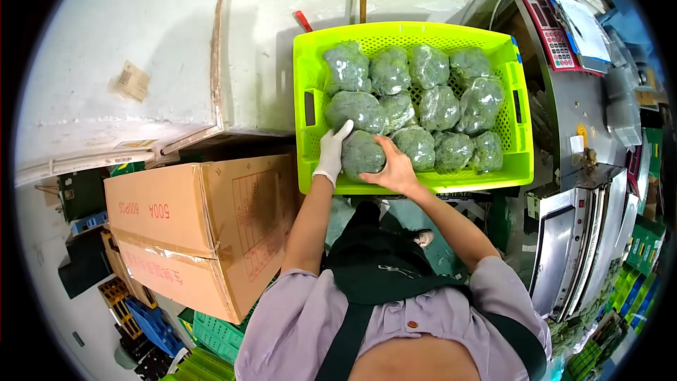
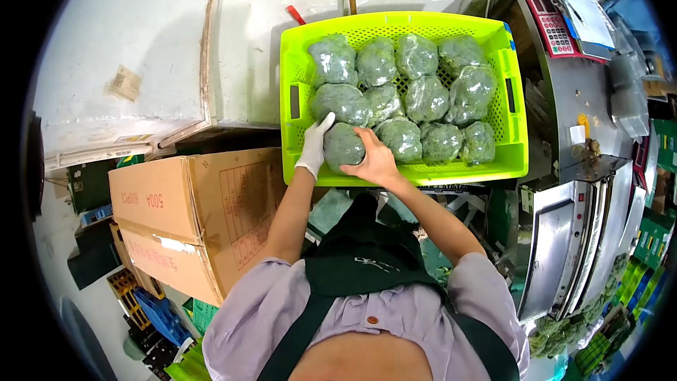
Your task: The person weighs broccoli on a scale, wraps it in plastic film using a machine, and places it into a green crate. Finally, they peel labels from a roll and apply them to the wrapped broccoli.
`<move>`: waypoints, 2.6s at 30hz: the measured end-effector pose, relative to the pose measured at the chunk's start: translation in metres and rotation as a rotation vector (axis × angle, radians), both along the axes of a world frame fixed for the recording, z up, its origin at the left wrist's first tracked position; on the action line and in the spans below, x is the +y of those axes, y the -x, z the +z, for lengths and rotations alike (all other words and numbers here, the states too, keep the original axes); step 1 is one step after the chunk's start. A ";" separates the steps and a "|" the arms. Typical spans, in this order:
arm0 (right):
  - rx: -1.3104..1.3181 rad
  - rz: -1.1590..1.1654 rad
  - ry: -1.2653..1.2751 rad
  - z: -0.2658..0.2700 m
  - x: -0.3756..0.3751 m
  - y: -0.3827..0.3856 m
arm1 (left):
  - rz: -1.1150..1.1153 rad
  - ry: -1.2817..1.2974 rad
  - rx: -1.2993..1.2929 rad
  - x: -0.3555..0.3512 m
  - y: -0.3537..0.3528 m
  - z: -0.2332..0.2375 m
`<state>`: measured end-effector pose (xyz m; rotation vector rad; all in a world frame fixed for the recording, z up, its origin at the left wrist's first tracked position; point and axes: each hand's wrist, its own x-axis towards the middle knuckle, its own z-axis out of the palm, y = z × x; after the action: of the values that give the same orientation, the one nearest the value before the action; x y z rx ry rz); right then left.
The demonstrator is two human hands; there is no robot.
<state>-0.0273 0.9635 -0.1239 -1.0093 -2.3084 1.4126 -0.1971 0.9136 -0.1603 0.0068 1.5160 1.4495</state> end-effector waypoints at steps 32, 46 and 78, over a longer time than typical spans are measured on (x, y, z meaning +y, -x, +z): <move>-0.017 0.584 0.311 0.022 0.097 -0.015 | -0.303 0.110 0.725 0.043 0.039 0.071; -0.031 0.421 -0.085 -0.059 0.024 0.029 | -0.405 0.011 1.112 0.019 0.024 0.063; 0.089 0.002 0.466 -0.024 0.091 0.078 | -0.784 0.673 0.938 -0.035 -0.009 0.026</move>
<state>-0.1055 1.0545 -0.1476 -1.0303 -1.9578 2.0075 -0.1882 0.8781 -0.1343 0.8699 2.3033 0.2189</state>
